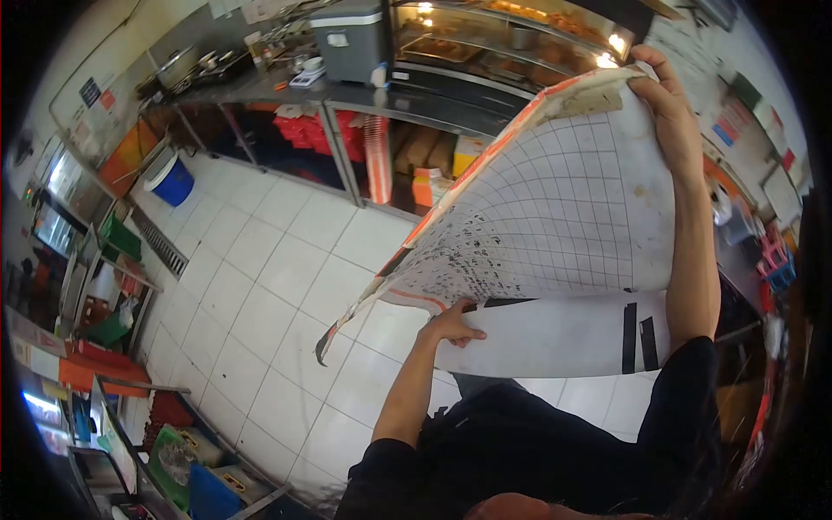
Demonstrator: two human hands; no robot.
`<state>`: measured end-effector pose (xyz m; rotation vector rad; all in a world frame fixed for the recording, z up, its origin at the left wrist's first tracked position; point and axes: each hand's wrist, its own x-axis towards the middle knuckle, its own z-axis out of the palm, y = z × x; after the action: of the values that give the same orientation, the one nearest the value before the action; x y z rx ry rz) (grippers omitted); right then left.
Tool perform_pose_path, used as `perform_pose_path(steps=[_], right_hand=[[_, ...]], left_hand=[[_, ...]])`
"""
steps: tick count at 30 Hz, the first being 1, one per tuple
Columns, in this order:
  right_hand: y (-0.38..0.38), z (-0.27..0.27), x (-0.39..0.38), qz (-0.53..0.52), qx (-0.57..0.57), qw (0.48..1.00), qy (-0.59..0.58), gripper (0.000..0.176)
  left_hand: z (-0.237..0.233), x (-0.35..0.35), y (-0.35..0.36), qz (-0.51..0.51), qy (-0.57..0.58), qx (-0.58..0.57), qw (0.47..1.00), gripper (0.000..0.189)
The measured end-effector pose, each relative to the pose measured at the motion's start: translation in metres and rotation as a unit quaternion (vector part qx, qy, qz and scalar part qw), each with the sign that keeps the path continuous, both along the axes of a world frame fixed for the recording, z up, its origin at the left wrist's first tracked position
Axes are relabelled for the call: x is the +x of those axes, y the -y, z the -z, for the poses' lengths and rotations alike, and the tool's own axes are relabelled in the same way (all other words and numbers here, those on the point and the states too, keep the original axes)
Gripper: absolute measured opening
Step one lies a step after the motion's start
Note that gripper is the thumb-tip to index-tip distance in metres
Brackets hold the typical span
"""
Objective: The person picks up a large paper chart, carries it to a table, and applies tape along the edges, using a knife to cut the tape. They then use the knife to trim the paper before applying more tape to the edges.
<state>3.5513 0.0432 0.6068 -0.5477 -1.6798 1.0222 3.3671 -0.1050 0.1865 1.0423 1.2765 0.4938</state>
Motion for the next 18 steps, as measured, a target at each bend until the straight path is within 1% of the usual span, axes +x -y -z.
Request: perform_pose_path(steps=[2,3,6,7,8,9,10,11,14,15,16,17,18], right_hand=[[-0.064,0.009,-0.042,0.018,-0.014,0.999,0.048,0.033],[-0.071,0.024,-0.060,0.020,-0.029,0.999,0.029,0.033],[-0.142,0.027,-0.151,0.011,0.007,1.000,0.025,0.033],[-0.169,0.030,-0.184,0.023,0.025,0.999,0.007,0.033],[-0.184,0.021,-0.222,0.023,0.024,0.999,0.027,0.033],[-0.192,0.015,-0.256,0.026,0.018,0.998,0.053,0.033],[-0.182,0.019,-0.275,0.032,0.015,0.996,0.081,0.033],[-0.190,0.017,-0.321,-0.033,0.002,0.999,0.037,0.033],[-0.169,-0.018,-0.466,0.001,0.117,0.989,0.090,0.032],[-0.159,-0.032,-0.517,-0.038,0.095,0.989,0.108,0.033],[-0.146,-0.041,-0.567,-0.077,0.083,0.988,0.102,0.033],[-0.153,-0.018,-0.569,-0.122,0.062,0.987,0.086,0.032],[-0.151,-0.024,-0.614,-0.157,0.048,0.983,0.078,0.032]], left_hand=[[0.013,-0.046,-0.011,-0.064,0.010,-0.007,0.998,0.095],[0.025,-0.063,0.000,-0.094,0.000,0.008,0.996,0.089],[0.032,-0.135,0.000,-0.224,0.016,0.060,0.973,0.083],[0.038,-0.158,0.004,-0.260,0.001,0.110,0.959,0.074],[0.024,-0.184,0.002,-0.297,-0.041,0.115,0.947,0.073],[0.013,-0.204,0.011,-0.330,-0.080,0.111,0.934,0.072],[0.012,-0.207,0.034,-0.359,-0.117,0.106,0.920,0.072],[0.009,-0.228,0.038,-0.411,-0.087,0.096,0.902,0.070],[-0.001,-0.307,0.057,-0.462,-0.150,0.133,0.864,0.070],[-0.004,-0.337,0.062,-0.486,-0.151,0.141,0.849,0.068],[-0.004,-0.364,0.065,-0.508,-0.151,0.149,0.835,0.066],[0.019,-0.345,0.057,-0.531,-0.164,0.152,0.817,0.065],[0.018,-0.372,0.055,-0.539,-0.171,0.151,0.811,0.063]])
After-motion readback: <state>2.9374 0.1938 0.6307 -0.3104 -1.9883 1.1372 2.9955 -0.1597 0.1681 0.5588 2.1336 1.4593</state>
